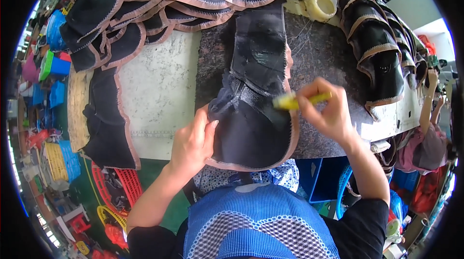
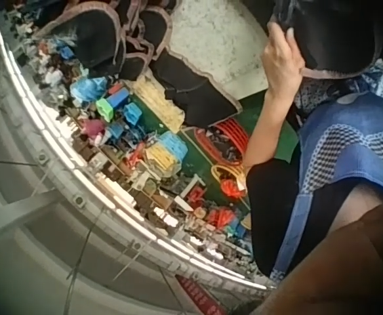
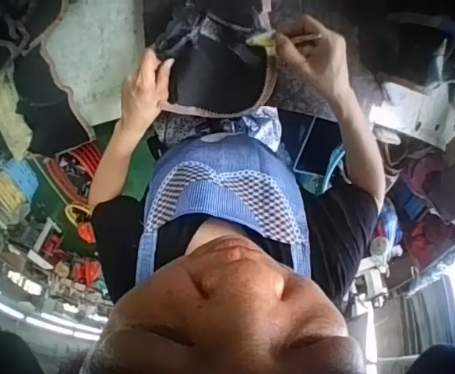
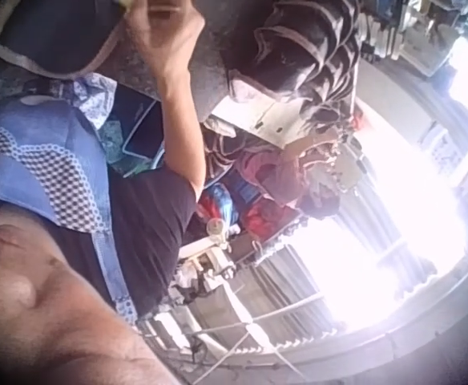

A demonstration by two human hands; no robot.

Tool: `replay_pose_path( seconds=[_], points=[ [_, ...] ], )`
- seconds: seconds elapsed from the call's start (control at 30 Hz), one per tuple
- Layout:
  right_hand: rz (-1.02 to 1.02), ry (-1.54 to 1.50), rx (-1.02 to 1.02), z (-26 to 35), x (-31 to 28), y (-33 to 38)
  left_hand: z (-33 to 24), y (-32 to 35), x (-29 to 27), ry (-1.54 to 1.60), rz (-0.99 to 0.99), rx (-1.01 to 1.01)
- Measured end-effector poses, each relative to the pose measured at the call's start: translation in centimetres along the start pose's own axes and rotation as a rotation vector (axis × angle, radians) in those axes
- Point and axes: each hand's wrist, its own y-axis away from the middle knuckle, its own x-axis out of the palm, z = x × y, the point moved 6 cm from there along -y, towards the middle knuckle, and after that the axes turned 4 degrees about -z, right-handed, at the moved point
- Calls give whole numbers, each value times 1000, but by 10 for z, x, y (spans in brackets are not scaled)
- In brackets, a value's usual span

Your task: Applying glue to leather shoe upper components using a yellow scraper.

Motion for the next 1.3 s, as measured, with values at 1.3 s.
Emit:
replay_pose_path(
  seconds=[1.3],
  points=[
    [585, -85, 201, 52, 77, -37, 56, -24, -18, 92, -106, -202]
  ],
)
